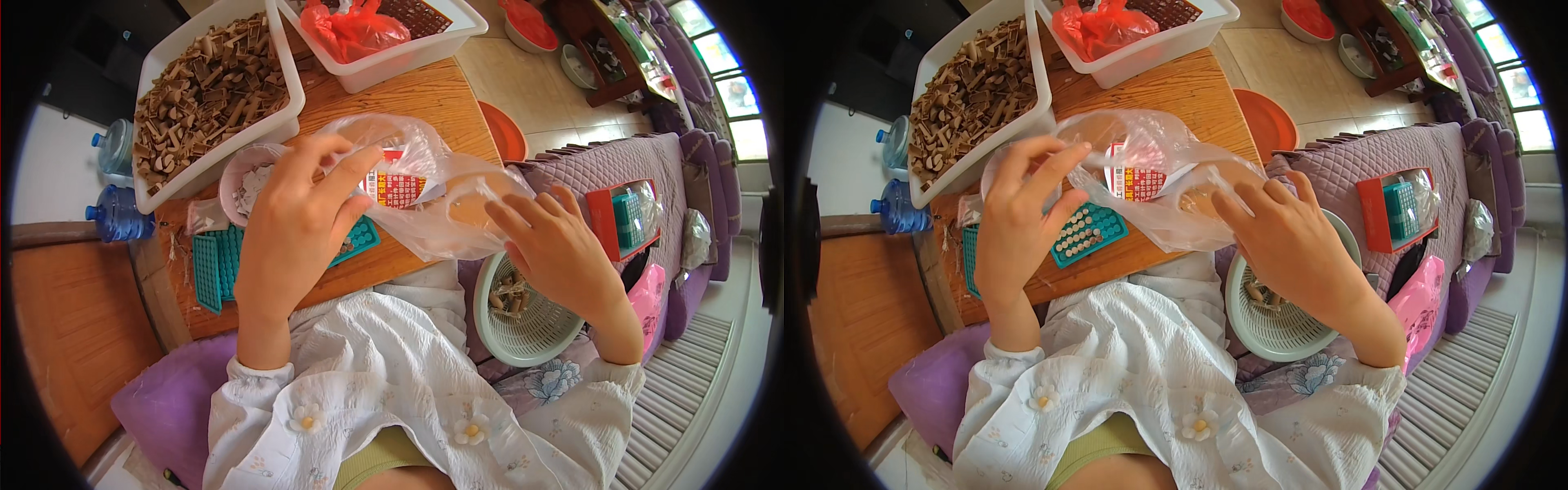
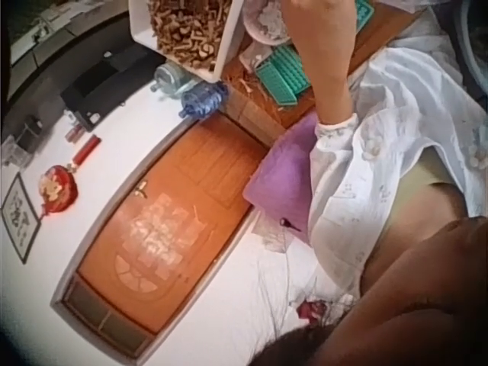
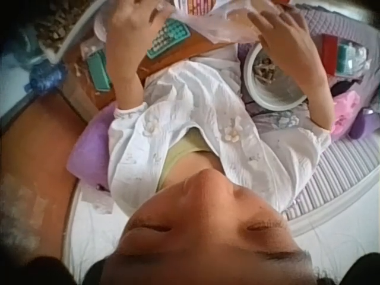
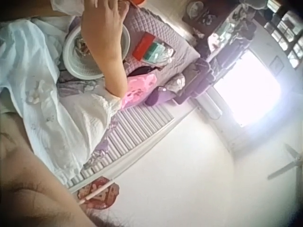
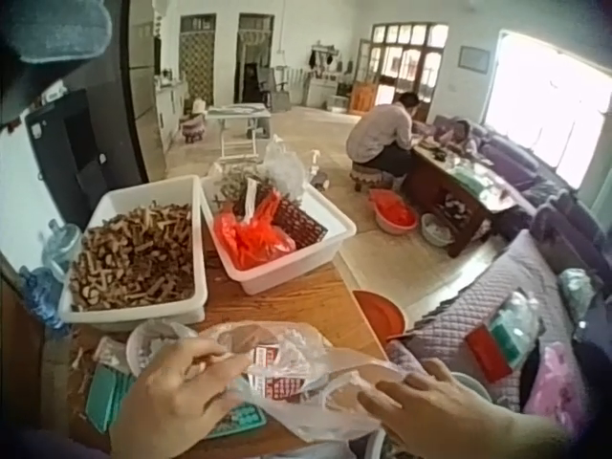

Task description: The person assembles small parts into cylindrical housings by hand, places assembled pieces into a basket, presses round components into a grid tray, and retrieves materials from plastic bags to assemble additional housings.

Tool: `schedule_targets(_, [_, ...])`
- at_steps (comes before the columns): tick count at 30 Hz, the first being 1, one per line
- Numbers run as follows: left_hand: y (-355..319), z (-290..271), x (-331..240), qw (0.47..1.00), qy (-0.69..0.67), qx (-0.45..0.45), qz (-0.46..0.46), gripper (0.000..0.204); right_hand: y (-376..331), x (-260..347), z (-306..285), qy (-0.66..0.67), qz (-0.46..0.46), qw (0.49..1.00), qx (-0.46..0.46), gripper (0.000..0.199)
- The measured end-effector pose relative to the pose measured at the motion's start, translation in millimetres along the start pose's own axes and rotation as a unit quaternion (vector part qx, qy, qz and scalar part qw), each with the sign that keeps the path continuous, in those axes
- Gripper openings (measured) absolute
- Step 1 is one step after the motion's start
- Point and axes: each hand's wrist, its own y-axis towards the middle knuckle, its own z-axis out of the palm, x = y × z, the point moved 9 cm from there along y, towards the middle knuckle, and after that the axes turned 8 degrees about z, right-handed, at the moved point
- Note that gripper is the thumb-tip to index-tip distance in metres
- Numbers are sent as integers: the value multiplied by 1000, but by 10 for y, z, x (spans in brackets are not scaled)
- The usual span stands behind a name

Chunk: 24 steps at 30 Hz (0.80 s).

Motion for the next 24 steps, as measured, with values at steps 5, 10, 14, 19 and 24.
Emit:
schedule_targets(5, [250,91,-114,984,88,-104,111,40,-70,-146,118,-12,59,997,48,49])
schedule_targets(10, [480,552,198,982,-185,26,-18,31,-38,-361,-123,44,78,988,-130,49])
schedule_targets(14, [794,778,79,481,-865,81,-117,32,-97,-741,-427,274,169,896,-305,44])
schedule_targets(19, [1044,812,-293,526,-832,-97,-145,39,-36,-859,-480,356,106,826,-425,39])
schedule_targets(24, [1069,897,-797,821,-569,44,22,35,27,-1017,-286,551,99,725,-402,45])
